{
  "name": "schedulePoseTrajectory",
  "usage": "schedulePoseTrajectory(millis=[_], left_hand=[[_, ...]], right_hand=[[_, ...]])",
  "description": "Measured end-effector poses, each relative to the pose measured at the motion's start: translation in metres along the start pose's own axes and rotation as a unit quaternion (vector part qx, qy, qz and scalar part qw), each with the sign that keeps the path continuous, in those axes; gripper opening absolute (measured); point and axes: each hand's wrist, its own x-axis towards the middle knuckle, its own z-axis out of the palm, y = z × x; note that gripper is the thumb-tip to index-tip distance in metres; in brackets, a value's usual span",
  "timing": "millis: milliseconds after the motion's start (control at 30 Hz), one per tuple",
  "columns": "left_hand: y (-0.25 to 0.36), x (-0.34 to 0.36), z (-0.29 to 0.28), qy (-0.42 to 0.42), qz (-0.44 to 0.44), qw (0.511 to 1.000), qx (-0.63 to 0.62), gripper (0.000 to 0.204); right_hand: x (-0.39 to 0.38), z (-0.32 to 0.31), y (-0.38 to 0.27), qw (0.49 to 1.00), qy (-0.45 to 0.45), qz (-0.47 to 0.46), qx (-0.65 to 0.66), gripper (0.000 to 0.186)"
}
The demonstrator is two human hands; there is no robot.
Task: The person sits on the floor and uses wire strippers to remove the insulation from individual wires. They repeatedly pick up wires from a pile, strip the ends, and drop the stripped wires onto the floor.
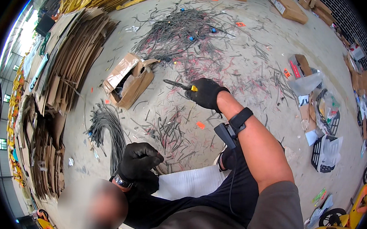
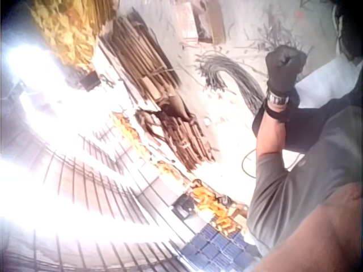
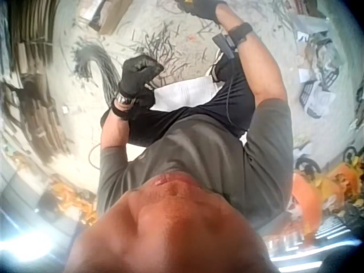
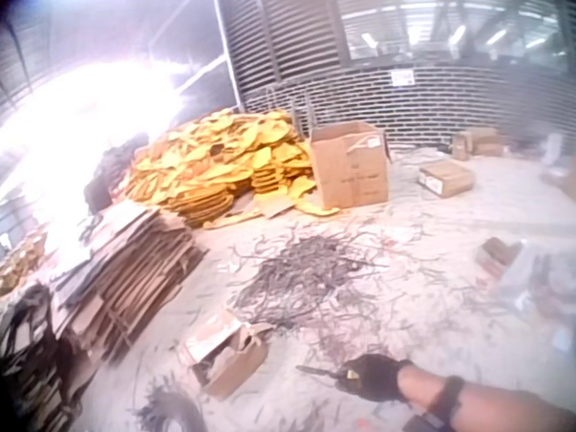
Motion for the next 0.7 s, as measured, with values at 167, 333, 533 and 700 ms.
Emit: schedulePoseTrajectory(millis=[167, 333, 533, 700], left_hand=[[-0.003, -0.001, 0.001, -0.016, 0.012, 0.999, -0.037, 0.003], [-0.003, -0.003, 0.002, -0.024, 0.019, 0.999, -0.029, 0.003], [-0.007, 0.005, 0.001, -0.059, 0.023, 0.993, 0.099, 0.007], [-0.003, 0.002, 0.003, -0.084, -0.019, 0.995, 0.053, 0.006]], right_hand=[[0.000, -0.003, 0.000, 1.000, -0.001, 0.005, -0.020, 0.032], [-0.003, -0.008, -0.007, 1.000, -0.015, 0.024, -0.007, 0.033], [-0.003, -0.007, 0.001, 0.997, 0.033, 0.016, -0.070, 0.033], [-0.003, -0.006, 0.007, 0.996, 0.064, -0.001, -0.062, 0.037]])
